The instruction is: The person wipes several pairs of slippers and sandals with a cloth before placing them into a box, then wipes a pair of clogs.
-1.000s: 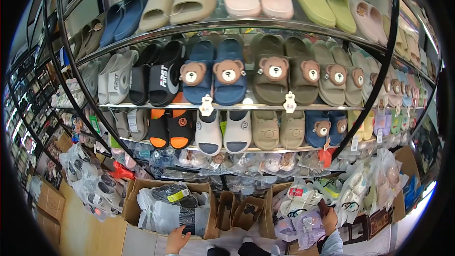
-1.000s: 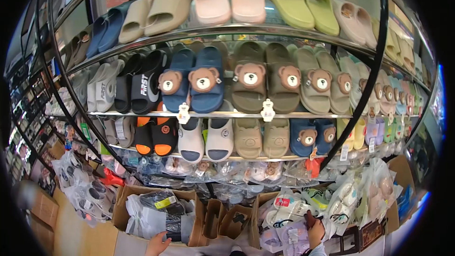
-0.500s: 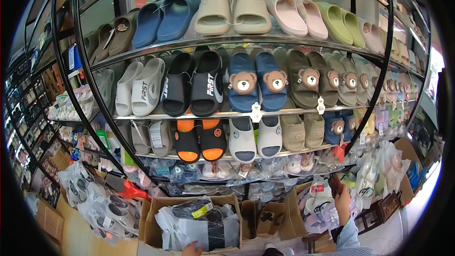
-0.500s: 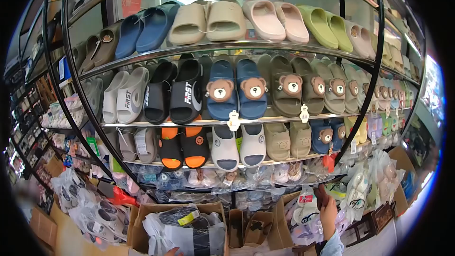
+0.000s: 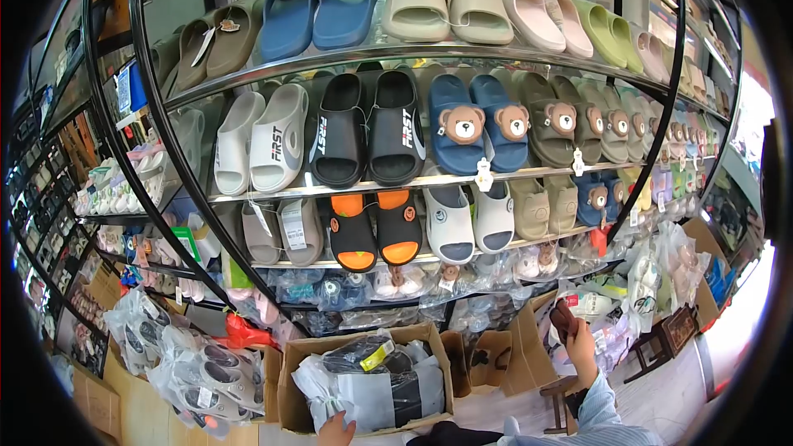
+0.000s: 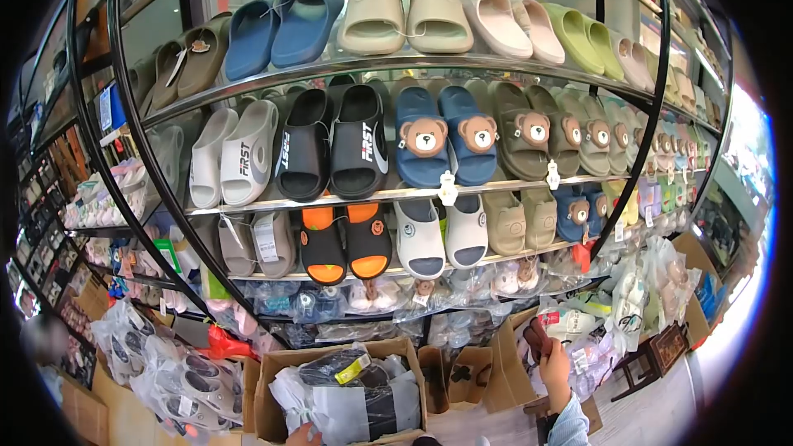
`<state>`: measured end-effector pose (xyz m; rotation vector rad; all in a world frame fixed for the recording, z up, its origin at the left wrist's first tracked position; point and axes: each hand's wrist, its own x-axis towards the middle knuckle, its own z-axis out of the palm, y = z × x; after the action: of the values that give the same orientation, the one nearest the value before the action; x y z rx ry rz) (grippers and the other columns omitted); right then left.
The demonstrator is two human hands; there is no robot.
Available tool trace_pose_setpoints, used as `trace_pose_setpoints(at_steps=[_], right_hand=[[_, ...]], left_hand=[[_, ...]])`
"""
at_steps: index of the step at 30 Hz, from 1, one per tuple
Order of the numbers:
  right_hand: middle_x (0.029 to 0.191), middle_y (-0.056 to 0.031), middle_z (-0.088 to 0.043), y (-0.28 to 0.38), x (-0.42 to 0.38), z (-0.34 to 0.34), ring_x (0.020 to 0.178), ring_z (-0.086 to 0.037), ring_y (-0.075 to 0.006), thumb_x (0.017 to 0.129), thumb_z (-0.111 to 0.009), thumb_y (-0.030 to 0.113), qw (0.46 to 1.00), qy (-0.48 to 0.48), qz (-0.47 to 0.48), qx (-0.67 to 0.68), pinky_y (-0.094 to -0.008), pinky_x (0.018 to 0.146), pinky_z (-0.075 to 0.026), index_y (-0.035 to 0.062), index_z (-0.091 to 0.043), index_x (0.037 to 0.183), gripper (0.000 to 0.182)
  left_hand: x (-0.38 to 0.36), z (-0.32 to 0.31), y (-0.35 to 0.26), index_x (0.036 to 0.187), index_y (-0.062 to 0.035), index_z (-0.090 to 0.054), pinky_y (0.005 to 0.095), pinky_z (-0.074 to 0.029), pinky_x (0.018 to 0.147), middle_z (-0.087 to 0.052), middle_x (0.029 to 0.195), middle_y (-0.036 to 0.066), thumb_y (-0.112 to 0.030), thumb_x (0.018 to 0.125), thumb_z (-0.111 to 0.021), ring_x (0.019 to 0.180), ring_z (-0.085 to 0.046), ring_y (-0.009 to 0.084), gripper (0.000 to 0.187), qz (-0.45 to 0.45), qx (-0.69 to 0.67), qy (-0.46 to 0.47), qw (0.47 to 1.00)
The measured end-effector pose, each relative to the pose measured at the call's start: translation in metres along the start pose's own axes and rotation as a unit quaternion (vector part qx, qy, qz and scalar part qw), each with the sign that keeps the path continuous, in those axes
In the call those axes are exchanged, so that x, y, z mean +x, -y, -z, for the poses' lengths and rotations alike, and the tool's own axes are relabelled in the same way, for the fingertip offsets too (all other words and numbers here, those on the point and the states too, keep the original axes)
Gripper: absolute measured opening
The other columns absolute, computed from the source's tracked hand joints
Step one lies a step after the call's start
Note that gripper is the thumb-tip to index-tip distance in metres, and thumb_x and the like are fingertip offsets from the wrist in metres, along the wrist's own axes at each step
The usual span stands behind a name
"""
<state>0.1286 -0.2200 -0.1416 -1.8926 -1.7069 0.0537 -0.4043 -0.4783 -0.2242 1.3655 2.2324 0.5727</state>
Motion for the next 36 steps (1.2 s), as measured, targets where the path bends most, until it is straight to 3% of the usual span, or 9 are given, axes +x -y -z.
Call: trace_pose_setpoints(at_steps=[6, 10, 14, 17, 19, 22, 25, 29, 36], right_hand=[[0.089, -0.0237, -0.061, 0.004, 0.012, -0.012, 0.085, -0.058, -0.0447, 0.084, -0.055, 0.014, 0.998, 0.027, -0.017, 0.047, -0.0494, 0.070, -0.047, 0.0067, -0.051, 0.108, 0.025], [0.082, -0.0218, -0.061, -0.003, 0.014, -0.035, 0.080, -0.058, -0.0437, 0.080, -0.065, 0.018, 0.990, 0.082, -0.036, 0.109, -0.0472, 0.067, -0.045, 0.0046, -0.051, 0.100, 0.028], [0.071, -0.0173, -0.059, -0.021, 0.009, -0.055, 0.066, -0.059, -0.0338, 0.077, -0.072, 0.021, 0.983, 0.116, -0.062, 0.126, -0.0409, 0.061, -0.044, 0.0011, -0.053, 0.093, 0.032], [0.076, -0.0143, -0.062, -0.024, 0.009, -0.061, 0.066, -0.059, -0.0284, 0.078, -0.072, 0.025, 0.966, 0.128, -0.141, 0.174, -0.0375, 0.062, -0.047, 0.0015, -0.055, 0.094, 0.034], [0.088, -0.0065, -0.062, -0.042, 0.008, -0.079, 0.081, -0.059, -0.0159, 0.082, -0.068, 0.012, 0.946, 0.088, -0.173, 0.261, -0.0300, 0.070, -0.047, -0.0016, -0.056, 0.106, 0.030], [0.107, -0.0089, -0.061, -0.050, 0.015, -0.086, 0.097, -0.058, -0.0165, 0.085, -0.062, 0.006, 0.888, 0.055, -0.125, 0.440, -0.0281, 0.085, -0.046, -0.0026, -0.053, 0.119, 0.037], [0.115, -0.0109, -0.059, -0.039, 0.021, -0.082, 0.106, -0.056, -0.0174, 0.089, -0.058, 0.008, 0.857, -0.004, -0.083, 0.509, -0.0279, 0.092, -0.043, -0.0018, -0.047, 0.129, 0.043], [0.115, -0.0099, -0.060, -0.067, 0.016, -0.101, 0.104, -0.057, -0.0179, 0.092, -0.058, 0.020, 0.877, -0.009, -0.131, 0.463, -0.0288, 0.090, -0.044, -0.0008, -0.050, 0.126, 0.041], [0.109, -0.0096, -0.063, -0.042, -0.002, -0.103, 0.099, -0.058, -0.0166, 0.092, -0.060, 0.020, 0.891, -0.017, -0.091, 0.445, -0.0296, 0.087, -0.046, -0.0013, -0.054, 0.120, 0.036]], left_hand=[[0.005, 0.005, -0.030, 0.119, -0.0040, -0.058, 0.0407, -0.044, 0.094, -0.060, 0.120, 0.017, -0.034, 0.088, -0.057, 0.110, -0.055, 0.0348, 0.043, 0.054, 0.021, 0.039, 0.998], [0.017, -0.001, -0.035, 0.120, -0.0048, -0.057, 0.0412, -0.044, 0.092, -0.060, 0.118, 0.018, -0.032, 0.087, -0.057, 0.108, -0.056, 0.0356, 0.042, 0.032, 0.053, 0.061, 0.996], [0.025, -0.002, -0.050, 0.120, -0.0056, -0.057, 0.0415, -0.045, 0.091, -0.061, 0.116, 0.019, -0.030, 0.087, -0.056, 0.107, -0.056, 0.0353, 0.041, 0.011, 0.069, 0.080, 0.994], [0.029, 0.005, -0.060, 0.120, -0.0063, -0.057, 0.0417, -0.045, 0.089, -0.061, 0.114, 0.020, -0.028, 0.087, -0.055, 0.105, -0.057, 0.0351, 0.040, -0.009, 0.066, 0.083, 0.994], [0.027, 0.005, -0.063, 0.120, -0.0067, -0.057, 0.0414, -0.046, 0.089, -0.061, 0.113, 0.020, -0.028, 0.087, -0.055, 0.104, -0.058, 0.0349, 0.039, -0.004, 0.073, 0.081, 0.994], [0.027, 0.007, -0.071, 0.120, -0.0073, -0.058, 0.0408, -0.046, 0.088, -0.062, 0.112, 0.019, -0.028, 0.087, -0.055, 0.103, -0.058, 0.0346, 0.039, 0.029, 0.057, 0.100, 0.993], [0.028, 0.009, -0.073, 0.120, -0.0078, -0.058, 0.0402, -0.046, 0.088, -0.062, 0.112, 0.019, -0.028, 0.087, -0.055, 0.103, -0.059, 0.0342, 0.039, 0.038, 0.051, 0.113, 0.992], [0.030, 0.011, -0.068, 0.119, -0.0070, -0.058, 0.0400, -0.047, 0.088, -0.062, 0.112, 0.019, -0.027, 0.086, -0.056, 0.104, -0.059, 0.0337, 0.039, -0.030, 0.057, 0.076, 0.995], [0.047, 0.023, -0.043, 0.121, -0.0033, -0.056, 0.0394, -0.047, 0.088, -0.063, 0.111, 0.020, -0.027, 0.087, -0.059, 0.103, -0.059, 0.0347, 0.042, -0.069, 0.077, 0.035, 0.994]])
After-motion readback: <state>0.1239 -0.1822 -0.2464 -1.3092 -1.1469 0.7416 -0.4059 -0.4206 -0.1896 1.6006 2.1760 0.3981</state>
